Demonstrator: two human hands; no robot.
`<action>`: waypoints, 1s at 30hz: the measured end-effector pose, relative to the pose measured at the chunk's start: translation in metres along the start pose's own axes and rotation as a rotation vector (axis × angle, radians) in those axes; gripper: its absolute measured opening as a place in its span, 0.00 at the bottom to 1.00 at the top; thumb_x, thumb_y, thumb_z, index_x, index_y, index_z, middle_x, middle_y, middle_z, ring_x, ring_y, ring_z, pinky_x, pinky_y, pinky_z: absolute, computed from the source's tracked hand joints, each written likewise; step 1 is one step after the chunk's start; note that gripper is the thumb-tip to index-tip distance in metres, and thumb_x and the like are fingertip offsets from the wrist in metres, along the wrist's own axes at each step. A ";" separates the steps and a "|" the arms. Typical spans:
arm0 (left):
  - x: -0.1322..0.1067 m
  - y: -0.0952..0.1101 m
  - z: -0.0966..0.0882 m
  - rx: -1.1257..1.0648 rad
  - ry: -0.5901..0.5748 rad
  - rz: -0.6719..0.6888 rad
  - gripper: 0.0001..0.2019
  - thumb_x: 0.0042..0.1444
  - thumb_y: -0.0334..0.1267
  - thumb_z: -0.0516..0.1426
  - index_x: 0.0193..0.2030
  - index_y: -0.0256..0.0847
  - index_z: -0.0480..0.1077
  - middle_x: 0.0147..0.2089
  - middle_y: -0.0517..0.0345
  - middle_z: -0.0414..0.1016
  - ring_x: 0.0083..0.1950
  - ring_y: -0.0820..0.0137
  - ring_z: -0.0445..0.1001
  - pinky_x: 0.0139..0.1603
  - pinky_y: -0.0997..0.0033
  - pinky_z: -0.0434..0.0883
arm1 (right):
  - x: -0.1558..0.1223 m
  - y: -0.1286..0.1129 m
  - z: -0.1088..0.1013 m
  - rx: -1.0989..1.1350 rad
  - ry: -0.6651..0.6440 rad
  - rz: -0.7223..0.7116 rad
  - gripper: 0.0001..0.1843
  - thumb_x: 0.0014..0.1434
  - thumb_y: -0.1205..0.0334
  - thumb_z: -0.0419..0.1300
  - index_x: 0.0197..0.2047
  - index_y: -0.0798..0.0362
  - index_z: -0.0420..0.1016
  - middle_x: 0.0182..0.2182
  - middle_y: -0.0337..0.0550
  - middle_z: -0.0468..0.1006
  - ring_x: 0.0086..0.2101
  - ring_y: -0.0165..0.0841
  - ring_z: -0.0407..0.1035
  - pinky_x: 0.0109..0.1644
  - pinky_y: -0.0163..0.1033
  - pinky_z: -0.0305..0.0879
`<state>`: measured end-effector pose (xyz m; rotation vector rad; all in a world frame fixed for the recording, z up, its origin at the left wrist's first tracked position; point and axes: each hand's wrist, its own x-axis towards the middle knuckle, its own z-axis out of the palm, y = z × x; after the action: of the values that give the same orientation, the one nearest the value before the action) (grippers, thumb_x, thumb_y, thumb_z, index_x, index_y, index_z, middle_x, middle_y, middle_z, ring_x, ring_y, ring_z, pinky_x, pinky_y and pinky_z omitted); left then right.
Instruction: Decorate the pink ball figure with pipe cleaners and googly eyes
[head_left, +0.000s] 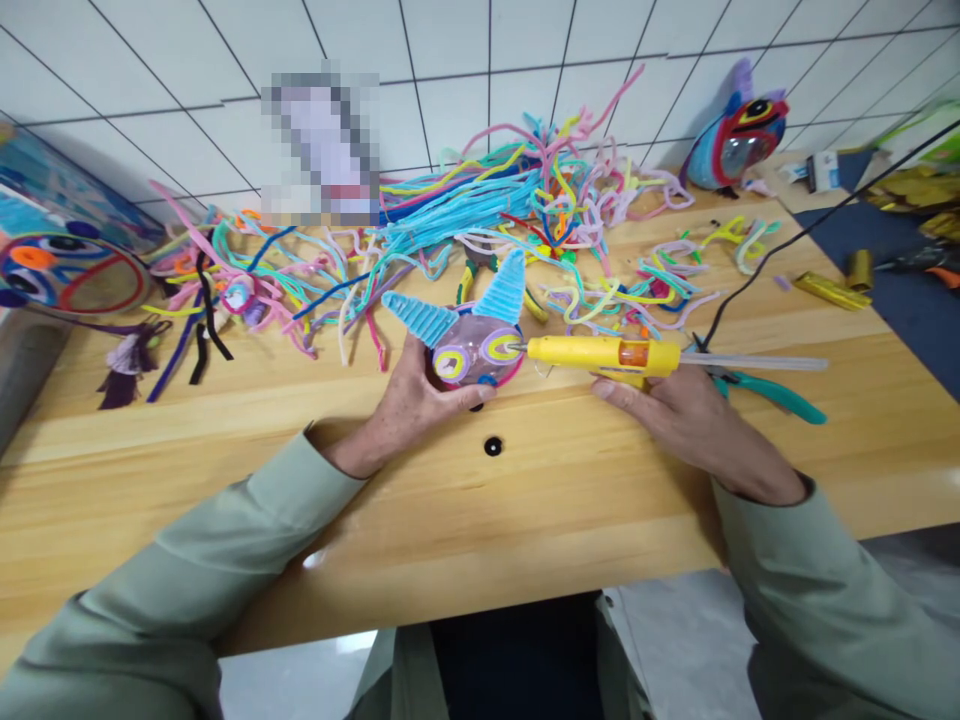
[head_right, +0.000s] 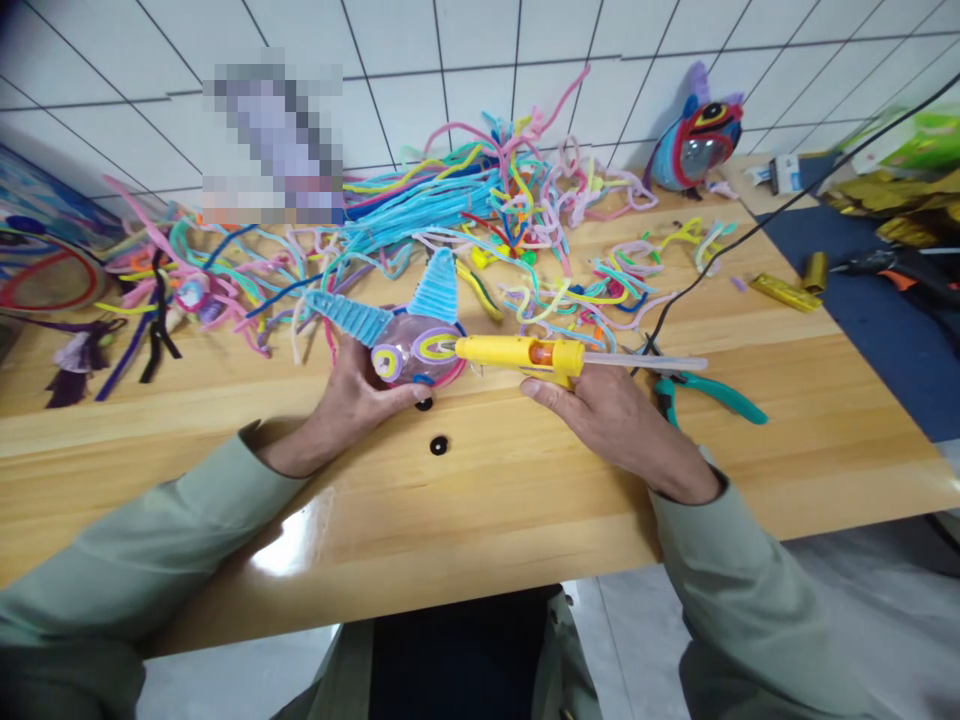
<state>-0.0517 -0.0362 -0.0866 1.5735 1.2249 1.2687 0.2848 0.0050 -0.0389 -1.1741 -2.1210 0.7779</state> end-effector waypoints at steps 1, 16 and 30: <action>0.000 0.000 0.000 0.002 0.003 0.003 0.49 0.54 0.64 0.79 0.72 0.48 0.62 0.75 0.41 0.73 0.76 0.45 0.78 0.78 0.37 0.77 | 0.000 -0.001 0.000 0.009 -0.004 0.004 0.22 0.69 0.31 0.69 0.48 0.40 0.87 0.45 0.47 0.90 0.51 0.57 0.82 0.64 0.68 0.78; 0.000 -0.005 0.001 -0.009 0.031 0.027 0.49 0.53 0.62 0.80 0.72 0.48 0.63 0.74 0.41 0.74 0.76 0.46 0.79 0.78 0.38 0.78 | 0.003 -0.011 -0.004 0.042 -0.032 -0.004 0.18 0.69 0.35 0.71 0.46 0.39 0.87 0.48 0.46 0.90 0.53 0.58 0.83 0.67 0.68 0.77; 0.000 -0.007 0.002 -0.015 0.046 0.040 0.48 0.52 0.61 0.80 0.70 0.48 0.63 0.72 0.42 0.76 0.71 0.46 0.82 0.73 0.39 0.82 | -0.001 -0.004 -0.005 -0.109 -0.045 -0.098 0.22 0.77 0.36 0.61 0.51 0.44 0.86 0.44 0.46 0.89 0.44 0.50 0.83 0.54 0.58 0.80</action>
<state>-0.0513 -0.0340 -0.0939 1.5734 1.2153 1.3426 0.2865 0.0038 -0.0332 -1.1081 -2.2642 0.6575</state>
